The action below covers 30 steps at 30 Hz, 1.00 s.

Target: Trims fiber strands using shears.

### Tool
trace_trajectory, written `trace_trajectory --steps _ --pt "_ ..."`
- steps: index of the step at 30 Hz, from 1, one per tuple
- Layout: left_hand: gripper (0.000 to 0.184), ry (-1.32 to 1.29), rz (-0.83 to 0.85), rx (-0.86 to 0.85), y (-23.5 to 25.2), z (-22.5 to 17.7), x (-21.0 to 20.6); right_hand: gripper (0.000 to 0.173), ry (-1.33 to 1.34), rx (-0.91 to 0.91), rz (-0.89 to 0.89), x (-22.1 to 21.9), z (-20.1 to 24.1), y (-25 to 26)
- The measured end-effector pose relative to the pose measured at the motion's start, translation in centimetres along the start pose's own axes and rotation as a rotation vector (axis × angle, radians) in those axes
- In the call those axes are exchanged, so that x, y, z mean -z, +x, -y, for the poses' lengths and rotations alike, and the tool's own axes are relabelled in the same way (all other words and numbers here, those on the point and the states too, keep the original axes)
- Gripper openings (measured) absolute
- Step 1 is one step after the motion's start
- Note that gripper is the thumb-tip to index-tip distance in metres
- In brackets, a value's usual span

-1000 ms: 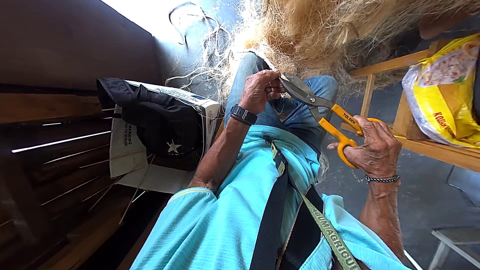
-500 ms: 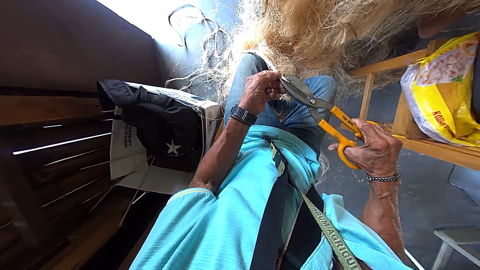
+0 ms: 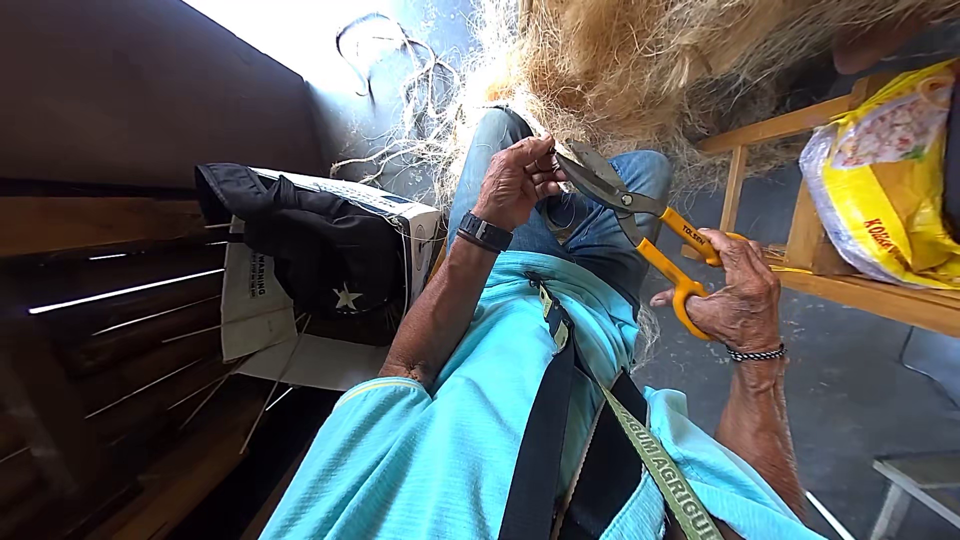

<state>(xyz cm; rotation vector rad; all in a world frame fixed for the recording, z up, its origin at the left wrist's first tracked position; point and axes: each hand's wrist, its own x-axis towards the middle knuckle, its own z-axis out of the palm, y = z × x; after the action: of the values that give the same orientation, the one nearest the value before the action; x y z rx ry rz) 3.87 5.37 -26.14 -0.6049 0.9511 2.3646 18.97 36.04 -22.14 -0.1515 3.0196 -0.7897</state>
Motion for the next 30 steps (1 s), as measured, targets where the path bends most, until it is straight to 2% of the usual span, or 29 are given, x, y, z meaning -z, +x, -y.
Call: trace_trajectory --steps 9,16,19,22,27,30 --pt "0.025 -0.128 0.02 0.013 -0.7 -1.1 -0.2 0.102 0.533 -0.103 -0.038 -1.5 -0.3 -0.5" --pt "0.026 -0.113 0.104 0.035 -2.2 -0.5 -1.3 0.099 0.832 0.006 -0.114 -2.1 3.2 3.4" --pt "0.027 -0.094 0.186 0.053 -3.4 0.4 -2.2 0.094 0.946 0.156 -0.139 -3.2 4.5 5.7" --pt "0.025 -0.092 0.25 0.087 -4.1 1.3 -3.1 0.089 1.033 0.208 -0.157 -4.1 6.2 7.6" --pt "0.02 -0.046 0.277 0.076 -4.0 2.1 -3.7 0.073 1.108 0.103 -0.202 -5.0 7.8 8.4" --pt "0.014 -0.013 0.294 -0.022 -3.5 2.2 -3.4 0.065 1.174 0.037 -0.182 -5.0 8.2 8.1"
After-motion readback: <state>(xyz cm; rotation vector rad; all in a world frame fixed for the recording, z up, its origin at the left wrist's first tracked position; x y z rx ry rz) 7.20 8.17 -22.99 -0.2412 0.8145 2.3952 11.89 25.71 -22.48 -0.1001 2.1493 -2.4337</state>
